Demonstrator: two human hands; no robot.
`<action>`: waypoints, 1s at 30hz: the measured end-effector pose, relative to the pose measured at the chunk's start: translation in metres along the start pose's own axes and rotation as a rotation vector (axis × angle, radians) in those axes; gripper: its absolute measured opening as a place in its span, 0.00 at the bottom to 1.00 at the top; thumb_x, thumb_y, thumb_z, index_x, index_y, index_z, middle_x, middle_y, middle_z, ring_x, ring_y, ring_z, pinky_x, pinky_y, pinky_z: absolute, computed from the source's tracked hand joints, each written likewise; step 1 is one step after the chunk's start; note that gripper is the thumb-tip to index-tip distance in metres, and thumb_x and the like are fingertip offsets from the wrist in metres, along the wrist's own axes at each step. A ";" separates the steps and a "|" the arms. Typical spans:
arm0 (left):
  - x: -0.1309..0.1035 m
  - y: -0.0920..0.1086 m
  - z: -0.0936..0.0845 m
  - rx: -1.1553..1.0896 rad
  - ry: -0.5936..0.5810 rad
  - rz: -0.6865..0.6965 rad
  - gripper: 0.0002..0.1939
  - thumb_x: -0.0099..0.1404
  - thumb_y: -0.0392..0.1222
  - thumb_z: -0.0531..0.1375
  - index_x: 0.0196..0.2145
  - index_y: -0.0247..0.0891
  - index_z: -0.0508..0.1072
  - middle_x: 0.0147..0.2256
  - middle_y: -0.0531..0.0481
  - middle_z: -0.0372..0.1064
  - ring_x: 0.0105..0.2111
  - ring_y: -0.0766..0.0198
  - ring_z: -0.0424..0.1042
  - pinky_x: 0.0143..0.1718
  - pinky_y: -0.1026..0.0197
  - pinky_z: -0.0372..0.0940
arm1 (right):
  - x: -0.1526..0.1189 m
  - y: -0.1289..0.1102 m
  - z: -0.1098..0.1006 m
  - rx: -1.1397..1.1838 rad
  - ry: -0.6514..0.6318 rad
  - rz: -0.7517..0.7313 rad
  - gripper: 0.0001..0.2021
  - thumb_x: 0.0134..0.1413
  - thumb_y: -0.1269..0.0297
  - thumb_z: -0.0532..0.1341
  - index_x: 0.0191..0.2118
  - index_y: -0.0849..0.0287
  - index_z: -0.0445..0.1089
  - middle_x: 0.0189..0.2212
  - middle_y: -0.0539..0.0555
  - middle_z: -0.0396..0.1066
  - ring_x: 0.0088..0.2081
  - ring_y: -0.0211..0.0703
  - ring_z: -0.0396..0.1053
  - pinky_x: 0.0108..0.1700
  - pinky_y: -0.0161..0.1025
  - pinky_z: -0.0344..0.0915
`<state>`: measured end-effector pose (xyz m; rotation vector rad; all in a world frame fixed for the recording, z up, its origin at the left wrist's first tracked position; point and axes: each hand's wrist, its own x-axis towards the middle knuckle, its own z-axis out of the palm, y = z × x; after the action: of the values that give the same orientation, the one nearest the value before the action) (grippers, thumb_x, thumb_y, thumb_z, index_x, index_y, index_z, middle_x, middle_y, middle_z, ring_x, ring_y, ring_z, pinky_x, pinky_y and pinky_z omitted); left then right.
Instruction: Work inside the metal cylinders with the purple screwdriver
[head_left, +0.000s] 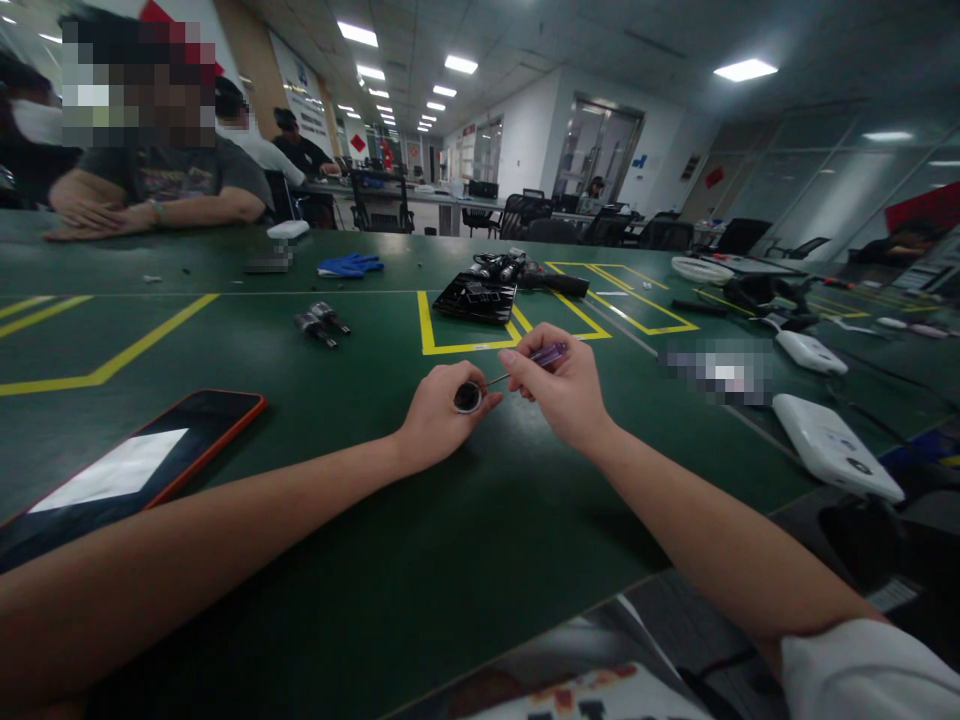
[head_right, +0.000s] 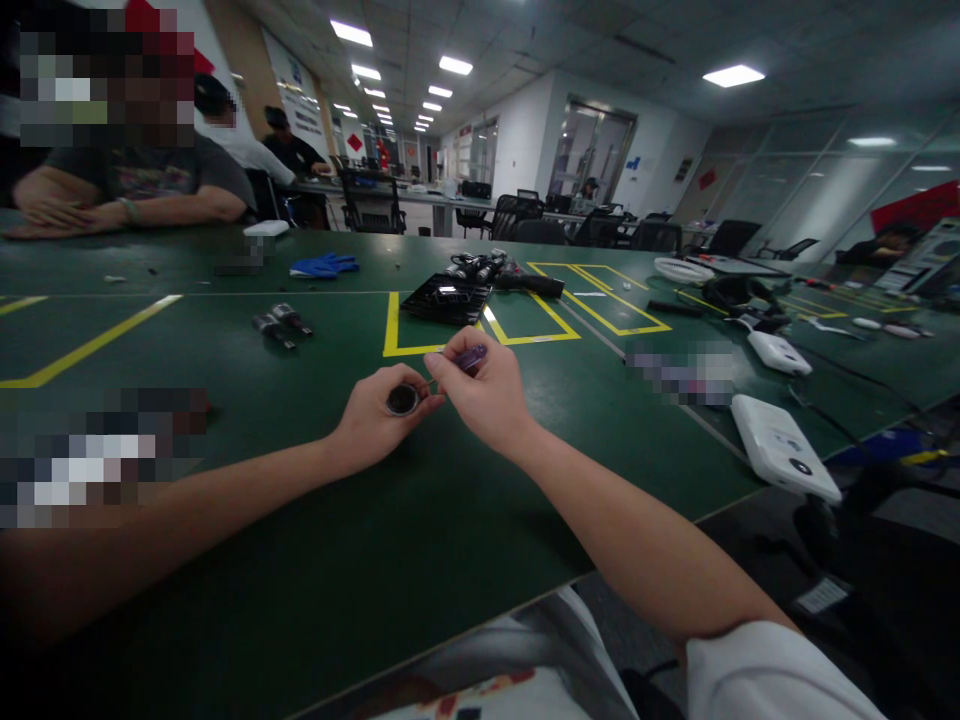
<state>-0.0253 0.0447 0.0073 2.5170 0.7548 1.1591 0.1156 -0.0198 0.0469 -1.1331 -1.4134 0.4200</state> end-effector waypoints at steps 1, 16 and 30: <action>0.000 0.000 0.000 -0.001 -0.001 0.002 0.13 0.58 0.49 0.59 0.27 0.36 0.65 0.26 0.52 0.67 0.26 0.65 0.65 0.27 0.63 0.59 | 0.000 0.000 0.000 0.003 0.000 0.003 0.10 0.46 0.64 0.60 0.22 0.59 0.59 0.15 0.44 0.60 0.18 0.30 0.57 0.20 0.32 0.55; 0.000 0.000 0.000 0.001 0.009 0.014 0.12 0.58 0.49 0.59 0.27 0.36 0.65 0.26 0.52 0.67 0.26 0.65 0.65 0.28 0.62 0.59 | -0.001 -0.001 0.001 -0.052 0.008 -0.047 0.10 0.48 0.64 0.60 0.22 0.58 0.59 0.15 0.44 0.60 0.18 0.31 0.58 0.21 0.32 0.55; 0.000 0.001 -0.001 0.009 0.004 0.029 0.11 0.58 0.47 0.58 0.27 0.36 0.65 0.26 0.51 0.67 0.26 0.64 0.66 0.28 0.62 0.59 | -0.005 -0.002 0.001 -0.100 0.007 -0.138 0.09 0.47 0.66 0.60 0.21 0.59 0.60 0.16 0.44 0.59 0.19 0.31 0.56 0.22 0.33 0.54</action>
<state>-0.0258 0.0443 0.0080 2.5416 0.7284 1.1734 0.1126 -0.0244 0.0455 -1.1078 -1.5098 0.2495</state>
